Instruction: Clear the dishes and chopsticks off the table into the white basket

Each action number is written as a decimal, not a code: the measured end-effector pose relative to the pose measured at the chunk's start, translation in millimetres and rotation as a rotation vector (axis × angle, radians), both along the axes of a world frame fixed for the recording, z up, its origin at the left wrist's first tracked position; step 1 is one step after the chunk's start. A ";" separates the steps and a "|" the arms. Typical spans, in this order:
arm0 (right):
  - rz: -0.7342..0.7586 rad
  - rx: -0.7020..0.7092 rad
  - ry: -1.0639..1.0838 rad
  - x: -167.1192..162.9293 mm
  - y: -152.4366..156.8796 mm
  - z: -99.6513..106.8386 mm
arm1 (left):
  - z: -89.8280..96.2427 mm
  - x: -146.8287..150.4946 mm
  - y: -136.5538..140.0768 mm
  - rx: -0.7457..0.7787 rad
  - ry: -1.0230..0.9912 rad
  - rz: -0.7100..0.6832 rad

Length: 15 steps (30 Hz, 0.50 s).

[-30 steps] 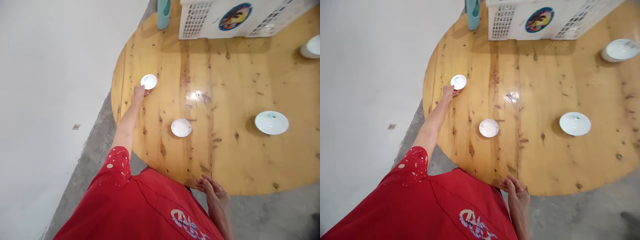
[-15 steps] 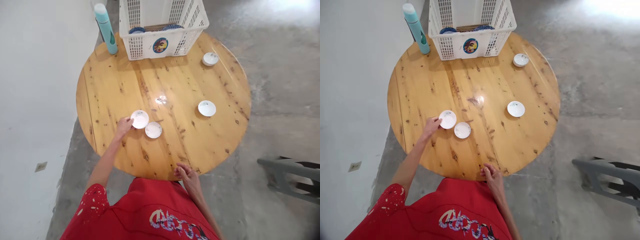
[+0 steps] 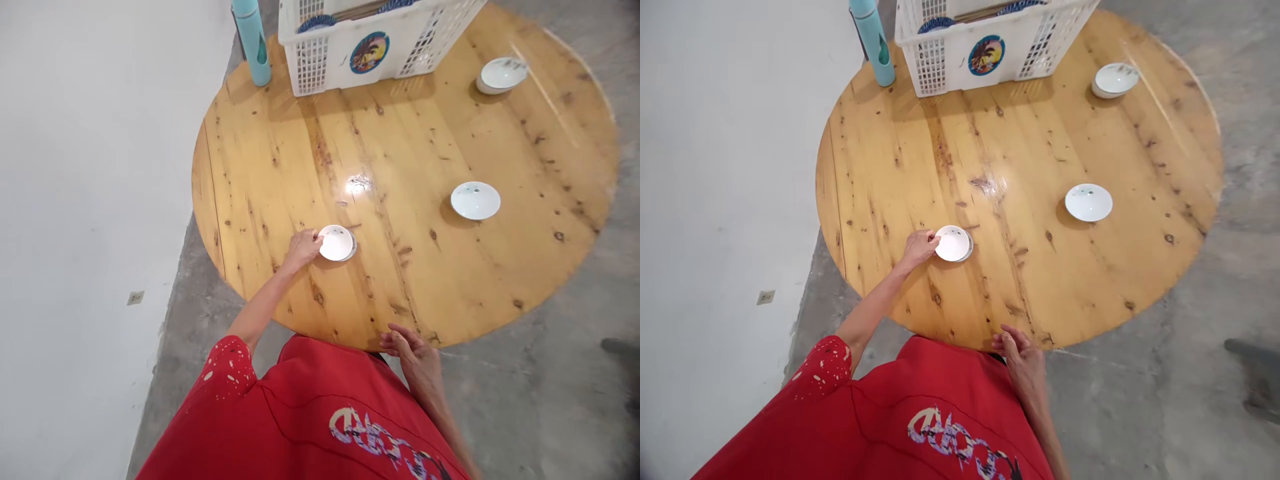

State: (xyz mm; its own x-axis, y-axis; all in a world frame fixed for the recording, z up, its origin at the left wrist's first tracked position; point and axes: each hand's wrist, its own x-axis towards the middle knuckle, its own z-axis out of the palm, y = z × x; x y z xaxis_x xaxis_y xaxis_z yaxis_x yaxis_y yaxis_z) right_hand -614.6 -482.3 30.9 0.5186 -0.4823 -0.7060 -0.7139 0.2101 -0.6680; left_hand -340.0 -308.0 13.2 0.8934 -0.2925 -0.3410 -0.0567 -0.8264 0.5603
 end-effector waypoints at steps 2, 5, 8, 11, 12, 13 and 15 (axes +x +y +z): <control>-0.013 -0.007 -0.004 -0.4 0.8 0.6 | -2.0 0.8 -0.1 -0.010 0.006 0.001; -0.032 -0.002 -0.019 0.1 3.1 -0.1 | -7.5 1.6 0.2 0.015 -0.005 -0.011; -0.045 0.025 -0.041 1.7 6.1 -1.0 | -14.2 1.0 -0.1 0.076 -0.041 -0.027; -0.042 0.031 -0.073 2.9 7.0 -1.4 | -19.2 -0.4 -1.4 0.080 -0.031 -0.054; -0.037 0.026 -0.078 2.9 6.6 -1.3 | -20.1 -0.8 -2.1 0.070 -0.021 -0.060; -0.033 0.023 -0.079 2.7 5.8 -1.0 | -20.4 -1.2 -2.9 0.066 -0.014 -0.062; -0.030 0.023 -0.073 2.1 3.2 0.0 | -20.1 -2.1 -4.9 0.080 -0.019 -0.055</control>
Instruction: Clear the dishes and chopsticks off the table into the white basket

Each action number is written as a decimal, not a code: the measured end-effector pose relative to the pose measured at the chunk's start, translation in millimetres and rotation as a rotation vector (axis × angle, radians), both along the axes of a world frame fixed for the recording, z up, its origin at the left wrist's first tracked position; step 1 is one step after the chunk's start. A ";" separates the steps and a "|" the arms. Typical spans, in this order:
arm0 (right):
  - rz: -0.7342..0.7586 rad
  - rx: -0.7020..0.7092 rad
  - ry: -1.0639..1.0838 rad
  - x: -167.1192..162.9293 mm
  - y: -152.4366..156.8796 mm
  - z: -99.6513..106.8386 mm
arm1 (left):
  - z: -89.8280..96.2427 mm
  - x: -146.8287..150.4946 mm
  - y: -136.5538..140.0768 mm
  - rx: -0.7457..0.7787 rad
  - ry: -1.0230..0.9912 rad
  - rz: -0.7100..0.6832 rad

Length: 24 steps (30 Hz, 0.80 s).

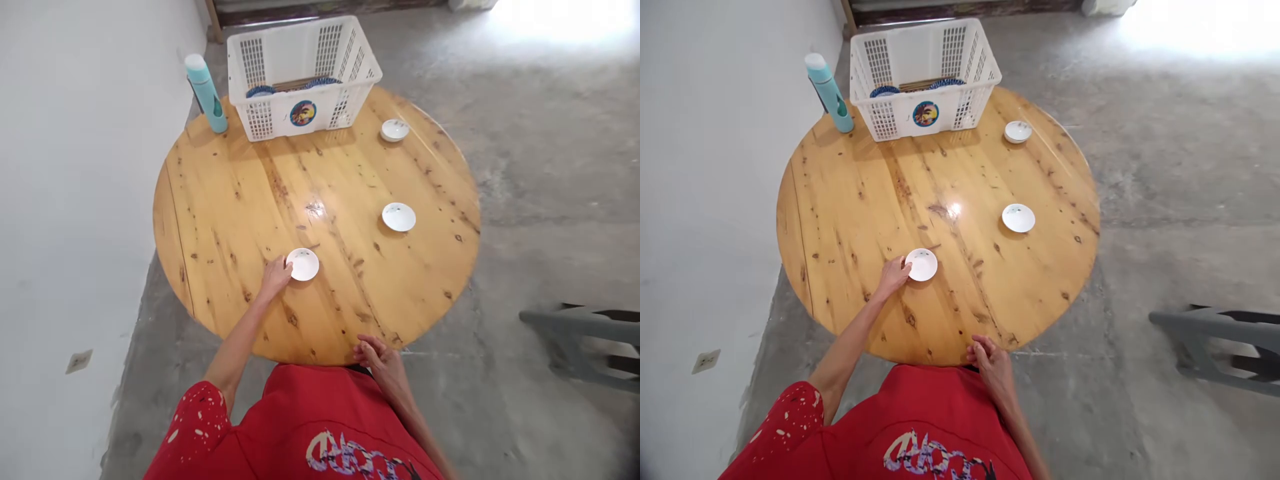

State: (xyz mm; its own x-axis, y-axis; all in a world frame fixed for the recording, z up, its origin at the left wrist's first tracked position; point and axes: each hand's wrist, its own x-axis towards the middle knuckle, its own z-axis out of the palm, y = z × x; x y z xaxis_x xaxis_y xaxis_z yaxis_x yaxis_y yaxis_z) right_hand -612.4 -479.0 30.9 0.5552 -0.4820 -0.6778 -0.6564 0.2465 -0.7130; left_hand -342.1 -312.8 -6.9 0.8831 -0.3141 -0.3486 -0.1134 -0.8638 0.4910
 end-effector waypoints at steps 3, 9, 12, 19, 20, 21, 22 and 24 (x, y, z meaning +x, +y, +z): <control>0.006 0.005 0.000 -0.4 -6.1 1.3 | 0.6 -3.4 -4.0 0.012 0.005 0.028; 0.027 0.009 -0.032 -7.2 -29.9 -4.0 | -0.3 -20.2 -33.9 -0.206 0.177 0.171; 0.046 0.011 -0.047 -18.4 -52.9 -10.1 | 8.5 -24.2 -73.2 -0.260 0.140 0.175; 0.028 0.007 -0.071 -58.1 -155.8 -15.4 | 34.1 -12.4 -211.2 -0.378 0.093 0.223; 0.020 0.000 -0.055 -65.9 -175.2 -15.7 | 33.2 -9.5 -230.1 -0.381 0.097 0.237; 0.014 -0.009 -0.037 -74.3 -195.0 -16.0 | 31.2 -6.7 -247.5 -0.372 0.095 0.252; 0.009 -0.020 -0.015 -83.1 -214.9 -16.4 | 28.7 -4.4 -263.0 -0.356 0.086 0.273; 0.005 -0.039 0.036 -101.5 -253.7 -16.4 | 24.0 -1.5 -288.4 -0.314 0.061 0.320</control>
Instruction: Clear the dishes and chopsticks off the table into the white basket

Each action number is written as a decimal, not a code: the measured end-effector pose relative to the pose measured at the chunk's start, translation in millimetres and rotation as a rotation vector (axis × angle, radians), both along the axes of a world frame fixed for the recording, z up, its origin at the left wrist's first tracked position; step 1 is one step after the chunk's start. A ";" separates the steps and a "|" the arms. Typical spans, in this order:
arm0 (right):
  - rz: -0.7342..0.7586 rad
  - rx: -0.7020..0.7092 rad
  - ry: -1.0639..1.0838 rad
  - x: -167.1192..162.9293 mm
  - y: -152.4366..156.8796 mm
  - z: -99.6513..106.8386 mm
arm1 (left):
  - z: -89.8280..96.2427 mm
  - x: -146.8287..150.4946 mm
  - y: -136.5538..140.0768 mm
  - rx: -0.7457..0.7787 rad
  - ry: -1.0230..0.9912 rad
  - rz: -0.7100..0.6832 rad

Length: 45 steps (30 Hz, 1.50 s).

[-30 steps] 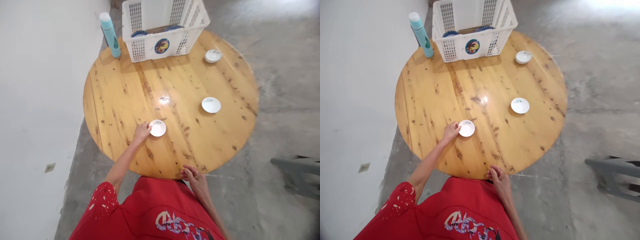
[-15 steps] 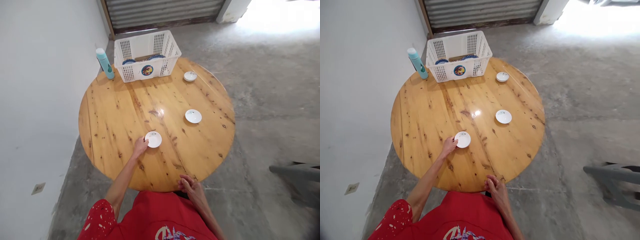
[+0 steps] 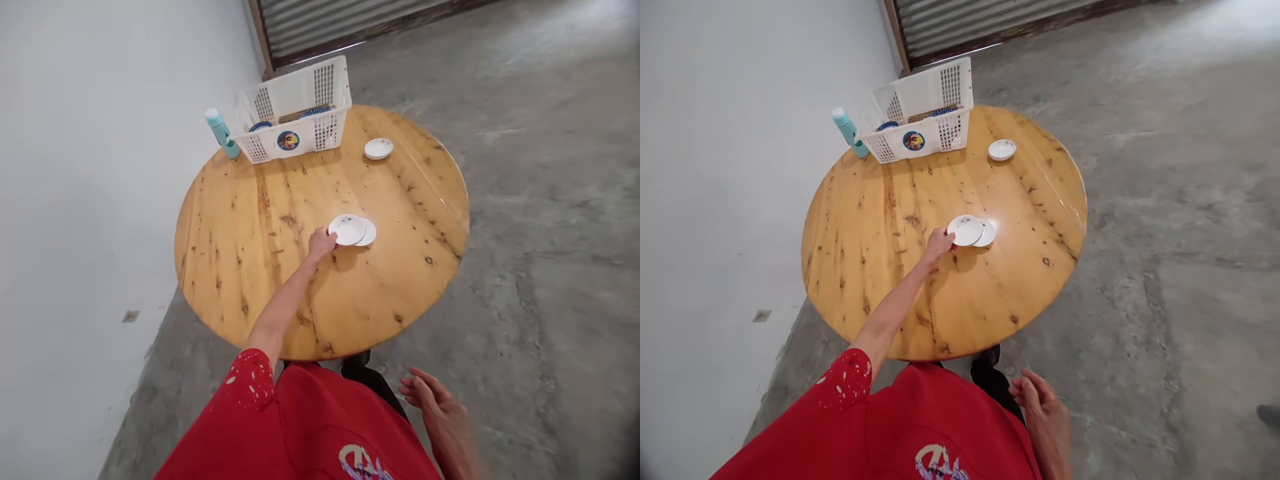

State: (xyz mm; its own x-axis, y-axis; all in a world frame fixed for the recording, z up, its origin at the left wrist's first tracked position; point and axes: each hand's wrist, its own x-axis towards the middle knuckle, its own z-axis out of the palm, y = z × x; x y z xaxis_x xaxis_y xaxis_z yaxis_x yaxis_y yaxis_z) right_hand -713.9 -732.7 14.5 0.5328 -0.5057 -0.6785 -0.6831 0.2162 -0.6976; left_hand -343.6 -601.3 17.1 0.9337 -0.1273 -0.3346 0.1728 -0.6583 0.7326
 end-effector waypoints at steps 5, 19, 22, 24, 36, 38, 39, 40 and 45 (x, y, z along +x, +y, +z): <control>-0.019 -0.019 0.107 -35.6 -78.9 9.7 | -0.3 -3.5 -34.7 0.099 -0.004 0.082; 0.124 -0.103 0.008 8.6 -182.9 4.9 | 2.5 -17.4 -54.6 0.327 -0.013 0.147; 0.220 -0.129 -0.036 46.7 -203.5 -0.1 | 0.0 -21.7 -55.5 0.373 -0.016 0.144; 0.288 -0.153 -0.052 75.9 -214.5 -2.0 | -1.3 -24.1 -57.7 0.433 -0.022 0.103; 0.732 -0.076 -0.116 240.4 -261.4 1.9 | -10.2 -34.2 -90.6 0.294 0.123 0.340; 0.780 -0.057 -0.125 259.9 -265.3 -1.2 | -11.5 -36.5 -96.8 0.326 0.103 0.374; 0.794 -0.044 -0.128 268.1 -265.5 -2.8 | -11.1 -37.3 -99.9 0.347 0.101 0.384; 0.804 -0.030 -0.128 275.2 -264.7 -4.2 | -10.2 -37.8 -102.7 0.366 0.108 0.394; 0.829 0.019 -0.109 306.4 -259.3 -6.0 | -2.7 -36.8 -109.9 0.393 0.177 0.422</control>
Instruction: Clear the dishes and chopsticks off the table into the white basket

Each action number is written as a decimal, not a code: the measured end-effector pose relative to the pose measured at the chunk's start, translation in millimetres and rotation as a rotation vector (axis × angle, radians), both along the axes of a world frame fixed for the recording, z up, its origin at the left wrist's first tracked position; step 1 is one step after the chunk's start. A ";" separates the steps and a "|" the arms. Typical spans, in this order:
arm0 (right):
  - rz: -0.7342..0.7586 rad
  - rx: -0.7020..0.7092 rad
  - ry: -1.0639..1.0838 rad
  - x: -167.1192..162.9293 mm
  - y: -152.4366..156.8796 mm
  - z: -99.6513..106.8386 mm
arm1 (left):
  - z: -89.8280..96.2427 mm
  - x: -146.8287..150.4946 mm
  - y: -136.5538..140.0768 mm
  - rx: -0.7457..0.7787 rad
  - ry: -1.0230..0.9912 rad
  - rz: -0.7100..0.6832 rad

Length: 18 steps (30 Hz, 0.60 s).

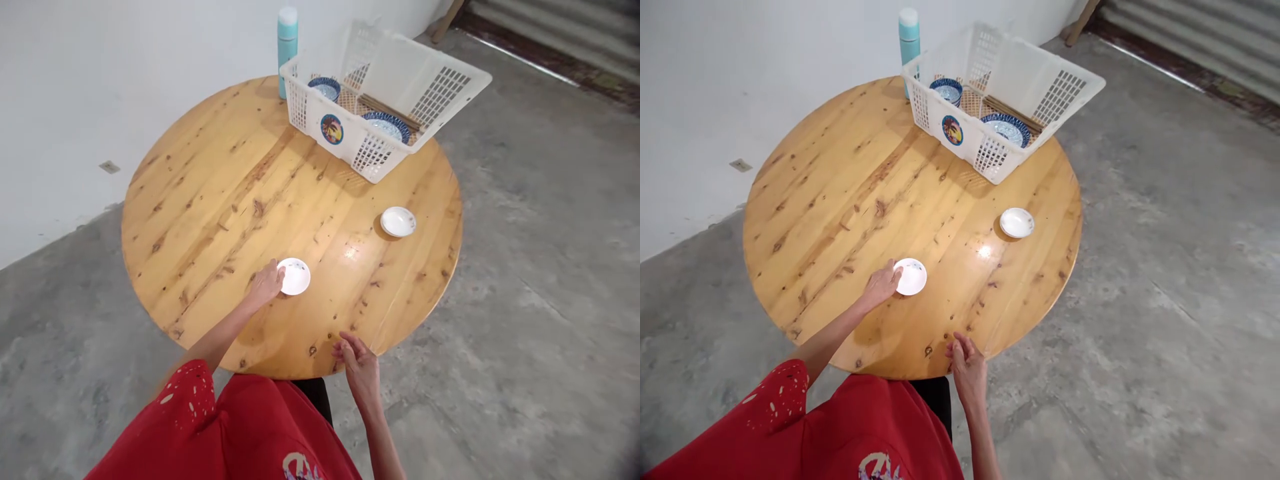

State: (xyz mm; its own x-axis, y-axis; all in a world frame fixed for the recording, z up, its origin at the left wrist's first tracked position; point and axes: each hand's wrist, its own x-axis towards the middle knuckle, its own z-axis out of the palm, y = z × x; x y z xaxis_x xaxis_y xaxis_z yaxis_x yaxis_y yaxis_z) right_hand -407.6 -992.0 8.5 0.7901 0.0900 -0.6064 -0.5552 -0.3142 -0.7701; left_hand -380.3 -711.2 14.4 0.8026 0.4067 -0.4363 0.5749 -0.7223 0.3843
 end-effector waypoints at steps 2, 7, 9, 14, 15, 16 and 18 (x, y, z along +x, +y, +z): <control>0.008 0.004 -0.013 19.1 -3.6 1.7 | 3.3 0.7 -0.6 -0.015 0.021 0.015; -0.025 -0.050 -0.137 102.8 -29.0 7.1 | 9.6 -1.4 -5.5 -0.177 0.043 0.176; -0.086 -0.061 -0.186 147.3 -40.5 5.7 | 8.6 -4.0 -11.2 -0.332 0.030 0.304; -0.121 -0.079 -0.247 260.7 -49.6 -9.8 | -5.2 -10.6 -34.9 -0.598 -0.106 0.604; -0.101 -0.081 -0.250 280.4 -47.0 -14.3 | -8.4 -11.2 -41.1 -0.596 -0.130 0.650; -0.077 -0.078 -0.251 298.3 -43.6 -18.9 | -11.1 -11.2 -48.0 -0.585 -0.149 0.694; -0.022 -0.063 -0.239 327.7 -35.9 -28.4 | -14.4 -9.1 -64.0 -0.553 -0.160 0.788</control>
